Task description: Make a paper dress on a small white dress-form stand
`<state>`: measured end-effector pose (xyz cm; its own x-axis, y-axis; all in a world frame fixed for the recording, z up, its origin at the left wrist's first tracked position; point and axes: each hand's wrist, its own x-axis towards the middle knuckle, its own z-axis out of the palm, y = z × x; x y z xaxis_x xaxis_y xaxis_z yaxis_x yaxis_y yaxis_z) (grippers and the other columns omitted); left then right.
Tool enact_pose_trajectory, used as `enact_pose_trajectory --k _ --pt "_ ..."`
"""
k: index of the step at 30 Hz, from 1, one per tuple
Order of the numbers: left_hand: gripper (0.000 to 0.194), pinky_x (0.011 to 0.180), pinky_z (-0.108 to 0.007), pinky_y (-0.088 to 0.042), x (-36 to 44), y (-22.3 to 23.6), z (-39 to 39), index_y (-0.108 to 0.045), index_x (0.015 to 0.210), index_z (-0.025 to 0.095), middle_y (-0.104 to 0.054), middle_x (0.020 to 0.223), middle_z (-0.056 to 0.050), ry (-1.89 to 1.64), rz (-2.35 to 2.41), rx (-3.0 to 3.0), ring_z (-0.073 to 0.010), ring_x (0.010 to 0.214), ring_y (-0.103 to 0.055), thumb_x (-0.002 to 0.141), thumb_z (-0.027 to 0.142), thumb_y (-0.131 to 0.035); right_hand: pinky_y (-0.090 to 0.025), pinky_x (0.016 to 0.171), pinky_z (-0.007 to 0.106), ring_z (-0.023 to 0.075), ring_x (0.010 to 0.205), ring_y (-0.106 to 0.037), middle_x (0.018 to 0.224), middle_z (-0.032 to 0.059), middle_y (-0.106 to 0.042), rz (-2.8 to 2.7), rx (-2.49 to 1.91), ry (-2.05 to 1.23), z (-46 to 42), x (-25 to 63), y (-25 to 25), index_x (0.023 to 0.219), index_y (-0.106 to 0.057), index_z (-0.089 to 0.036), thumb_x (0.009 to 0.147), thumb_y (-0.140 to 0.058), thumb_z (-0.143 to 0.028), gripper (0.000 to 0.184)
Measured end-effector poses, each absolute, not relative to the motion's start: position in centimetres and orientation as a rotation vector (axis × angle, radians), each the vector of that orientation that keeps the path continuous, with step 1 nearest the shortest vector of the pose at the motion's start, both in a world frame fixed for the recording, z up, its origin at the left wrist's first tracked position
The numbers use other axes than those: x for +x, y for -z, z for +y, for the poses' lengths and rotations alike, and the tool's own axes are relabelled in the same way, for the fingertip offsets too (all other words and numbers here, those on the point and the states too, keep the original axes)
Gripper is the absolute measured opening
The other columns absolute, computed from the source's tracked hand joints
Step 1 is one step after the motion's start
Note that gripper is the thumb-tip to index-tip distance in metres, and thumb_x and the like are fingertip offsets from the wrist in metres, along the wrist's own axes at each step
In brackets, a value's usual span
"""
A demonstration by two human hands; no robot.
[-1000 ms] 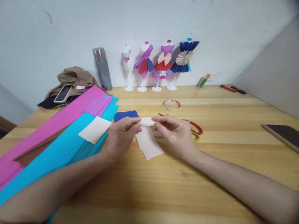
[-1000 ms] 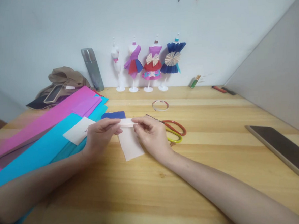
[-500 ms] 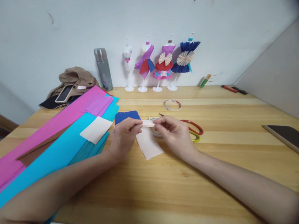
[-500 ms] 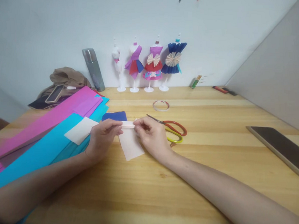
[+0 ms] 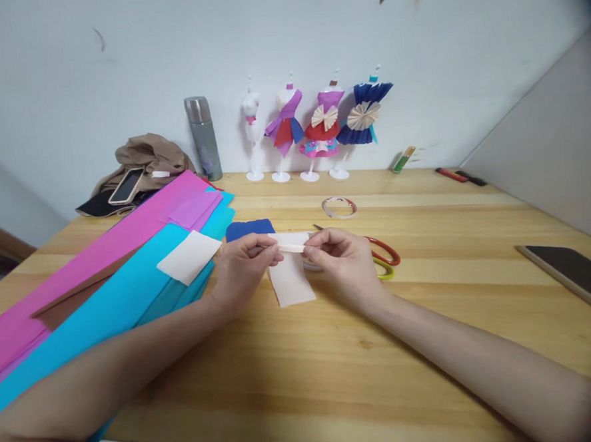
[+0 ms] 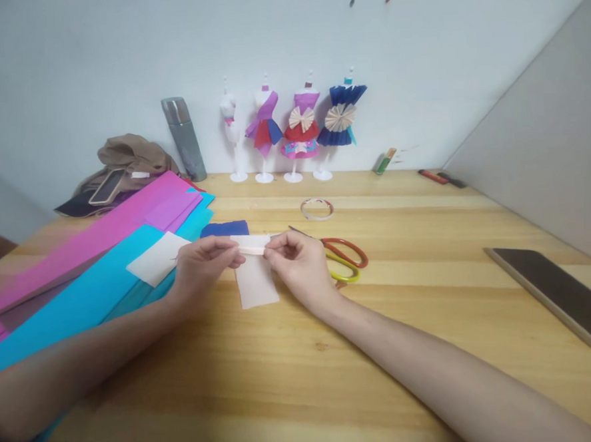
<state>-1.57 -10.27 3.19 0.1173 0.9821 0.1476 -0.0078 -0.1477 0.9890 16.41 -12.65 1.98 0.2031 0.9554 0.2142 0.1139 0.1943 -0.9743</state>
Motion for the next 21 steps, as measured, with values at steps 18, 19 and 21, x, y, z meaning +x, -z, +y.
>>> enact_pose_trajectory --k 18,19,21 --pt "0.012 0.062 -0.029 -0.060 -1.63 -3.00 -10.38 -0.072 0.076 0.019 -0.075 0.063 -0.001 -1.160 1.061 1.456 -0.0179 0.062 -0.074 0.075 0.031 -0.071 -0.041 0.054 0.028 0.0129 0.054 -0.051 0.059 -0.0031 -0.060 -1.228 -1.166 -0.823 -12.64 16.44 -1.82 0.065 -0.063 -0.024 0.067 -0.075 -0.035 0.017" --pt "0.011 0.063 -0.029 -0.061 -1.62 -3.02 -10.39 -0.072 0.075 0.019 -0.075 0.063 -0.001 -1.156 1.059 1.455 -0.0179 0.062 -0.074 0.075 0.030 -0.071 -0.042 0.055 0.029 0.0133 0.056 -0.052 0.060 -0.0030 -0.060 -1.235 -1.159 -0.820 -12.64 16.46 -1.76 0.068 -0.065 -0.024 0.067 -0.075 -0.035 0.014" --pt "0.009 0.064 -0.029 -0.061 -1.59 -3.04 -10.40 -0.072 0.076 0.019 -0.075 0.063 -0.001 -1.152 1.061 1.448 -0.0178 0.062 -0.075 0.074 0.029 -0.071 -0.046 0.061 0.031 0.0150 0.062 -0.057 0.069 -0.0006 -0.066 -1.250 -1.147 -0.810 -12.65 16.51 -1.60 0.074 -0.072 -0.023 0.068 -0.074 -0.034 0.013"
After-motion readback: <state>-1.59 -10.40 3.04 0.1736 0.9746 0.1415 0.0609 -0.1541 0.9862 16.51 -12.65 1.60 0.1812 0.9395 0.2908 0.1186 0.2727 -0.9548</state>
